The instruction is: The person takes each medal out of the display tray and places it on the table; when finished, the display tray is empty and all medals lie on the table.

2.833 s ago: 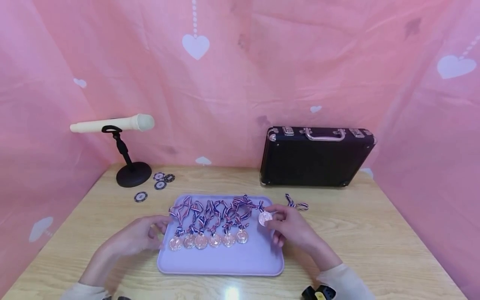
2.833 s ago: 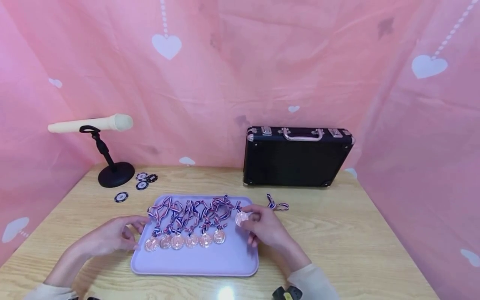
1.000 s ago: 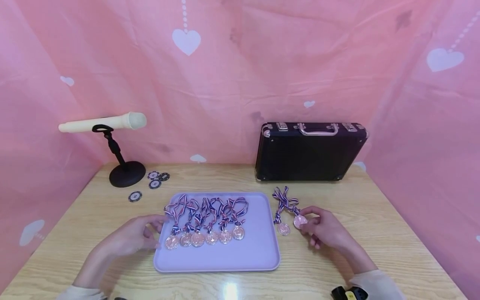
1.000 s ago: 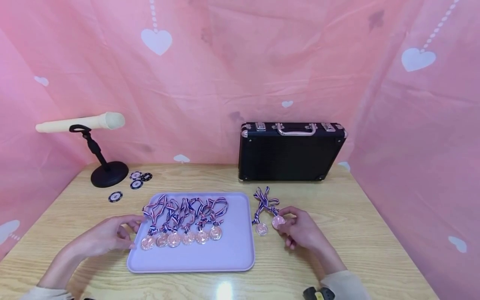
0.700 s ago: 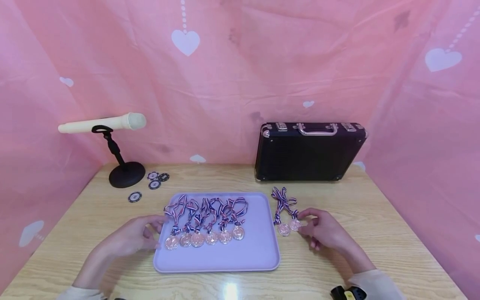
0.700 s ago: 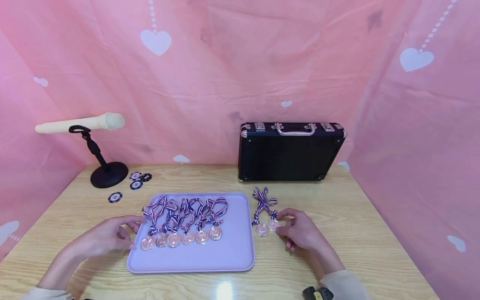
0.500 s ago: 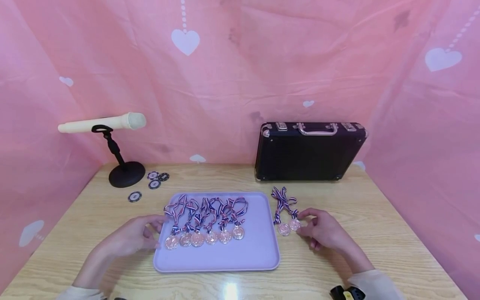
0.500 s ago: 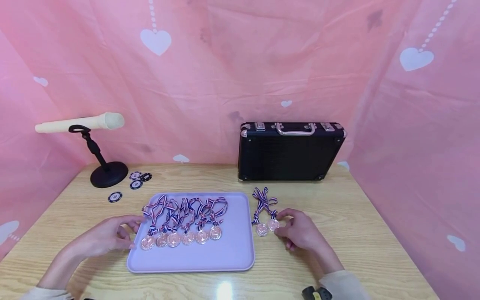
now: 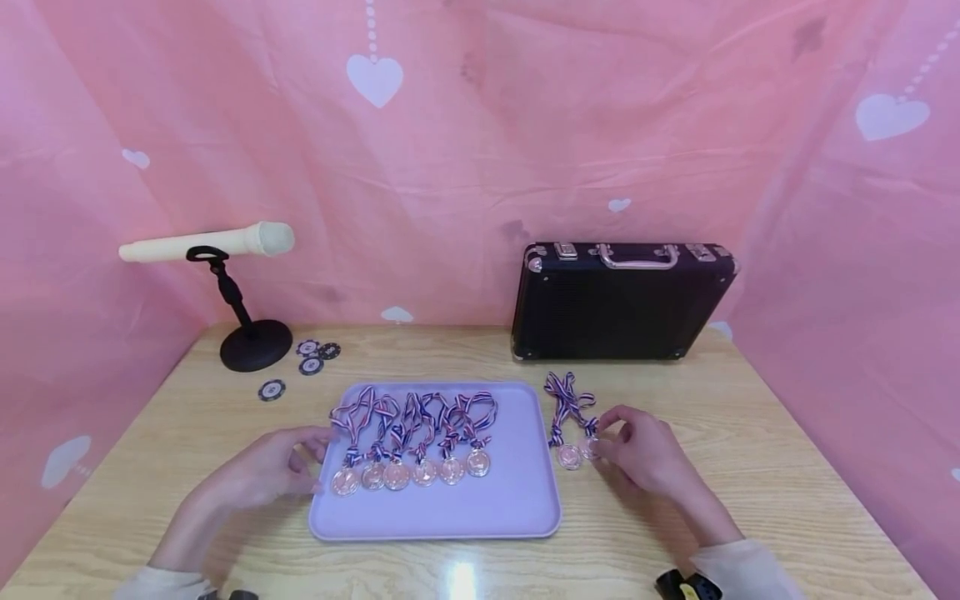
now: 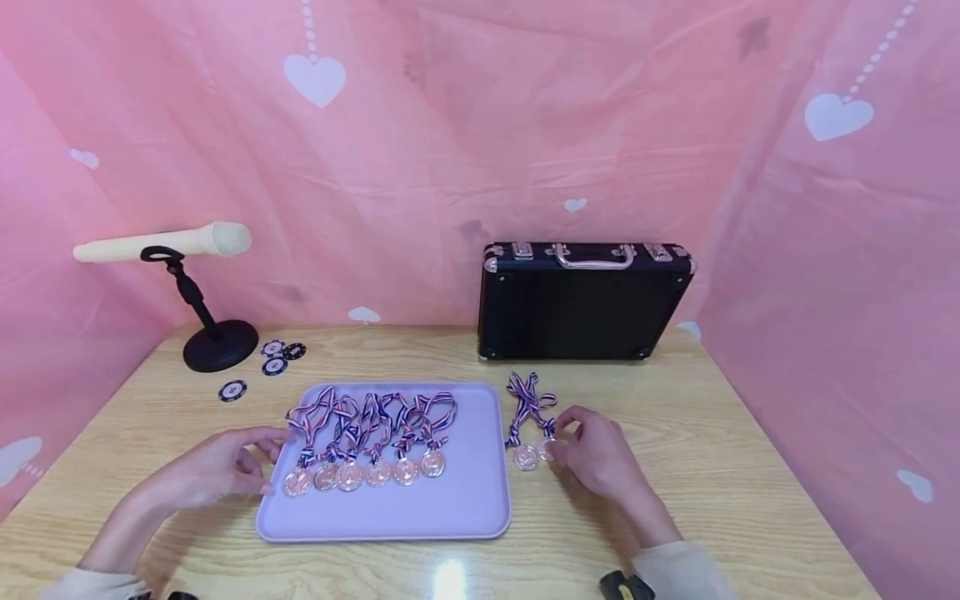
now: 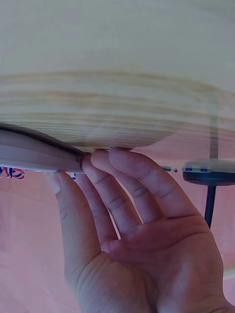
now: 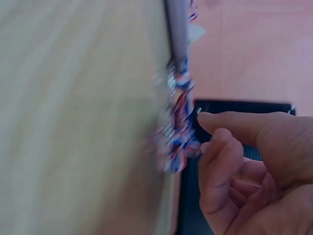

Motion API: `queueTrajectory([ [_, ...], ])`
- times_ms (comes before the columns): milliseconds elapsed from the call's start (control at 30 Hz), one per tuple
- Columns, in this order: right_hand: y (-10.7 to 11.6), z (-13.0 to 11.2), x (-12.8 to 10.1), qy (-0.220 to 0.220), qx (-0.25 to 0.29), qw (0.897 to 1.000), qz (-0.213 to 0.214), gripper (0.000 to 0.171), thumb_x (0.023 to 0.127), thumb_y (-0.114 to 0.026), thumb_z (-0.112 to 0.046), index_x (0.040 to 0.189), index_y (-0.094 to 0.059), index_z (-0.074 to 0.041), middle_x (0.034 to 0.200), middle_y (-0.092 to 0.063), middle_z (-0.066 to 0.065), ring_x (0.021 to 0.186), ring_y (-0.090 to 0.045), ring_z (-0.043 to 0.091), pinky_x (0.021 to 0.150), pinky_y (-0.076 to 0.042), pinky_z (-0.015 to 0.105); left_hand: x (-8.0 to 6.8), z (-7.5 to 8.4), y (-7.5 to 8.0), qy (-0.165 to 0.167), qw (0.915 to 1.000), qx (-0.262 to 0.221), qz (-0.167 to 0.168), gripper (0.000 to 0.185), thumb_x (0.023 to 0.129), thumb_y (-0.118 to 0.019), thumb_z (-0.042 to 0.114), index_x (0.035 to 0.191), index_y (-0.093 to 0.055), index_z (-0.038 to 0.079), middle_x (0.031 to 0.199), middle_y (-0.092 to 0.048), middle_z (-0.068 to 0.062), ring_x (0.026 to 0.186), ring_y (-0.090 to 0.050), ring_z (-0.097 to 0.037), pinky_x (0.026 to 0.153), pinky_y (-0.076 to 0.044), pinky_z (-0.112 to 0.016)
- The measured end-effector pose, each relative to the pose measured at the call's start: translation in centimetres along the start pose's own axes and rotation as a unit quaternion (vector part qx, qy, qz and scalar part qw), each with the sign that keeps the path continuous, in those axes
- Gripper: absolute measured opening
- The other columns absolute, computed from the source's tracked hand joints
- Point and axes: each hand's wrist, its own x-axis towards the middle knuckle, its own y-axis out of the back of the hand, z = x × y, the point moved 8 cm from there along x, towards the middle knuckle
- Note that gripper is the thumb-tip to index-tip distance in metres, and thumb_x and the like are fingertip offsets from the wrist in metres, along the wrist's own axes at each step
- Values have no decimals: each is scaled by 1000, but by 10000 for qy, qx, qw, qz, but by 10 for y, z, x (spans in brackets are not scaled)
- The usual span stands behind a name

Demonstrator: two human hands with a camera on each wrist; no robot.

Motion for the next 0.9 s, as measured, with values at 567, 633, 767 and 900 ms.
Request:
queueTrajectory([
  [567, -89, -94, 0, 554, 301, 9943, -856, 17, 86, -84, -13, 97, -73, -7, 72, -66, 3, 47, -64, 16, 50, -53, 32, 4, 1, -3, -133, 9999, -43, -49, 65, 85, -84, 6, 146, -61, 5, 113, -68, -7, 92, -65, -18, 76, -57, -31],
  [633, -96, -95, 1, 555, 231, 9943, -886, 21, 84, -86, -17, 97, -73, -6, 71, -66, 3, 46, -63, 15, 49, -52, 32, 4, 2, -3, -76, 10000, -40, -42, 64, 85, -84, 5, 146, -61, 6, 113, -67, -7, 91, -65, -19, 75, -57, -31],
  [767, -102, -96, 3, 444, 63, 9956, -823, 29, 82, -89, -24, 94, -70, -7, 66, -65, 2, 45, -62, 14, 47, -49, 29, 4, 3, -1, -7, 10000, -8, 10, 64, 86, -83, 4, 146, -61, 6, 113, -67, -8, 88, -63, -19, 71, -56, -30],
  [900, -104, -99, 6, 343, -89, 9961, -807, 33, 81, -91, -28, 92, -66, -10, 66, -64, 2, 43, -61, 14, 46, -47, 29, 1, 3, 1, -16, 10000, -44, 28, 65, 86, -83, 4, 146, -60, 4, 114, -67, -9, 88, -64, -19, 71, -56, -31],
])
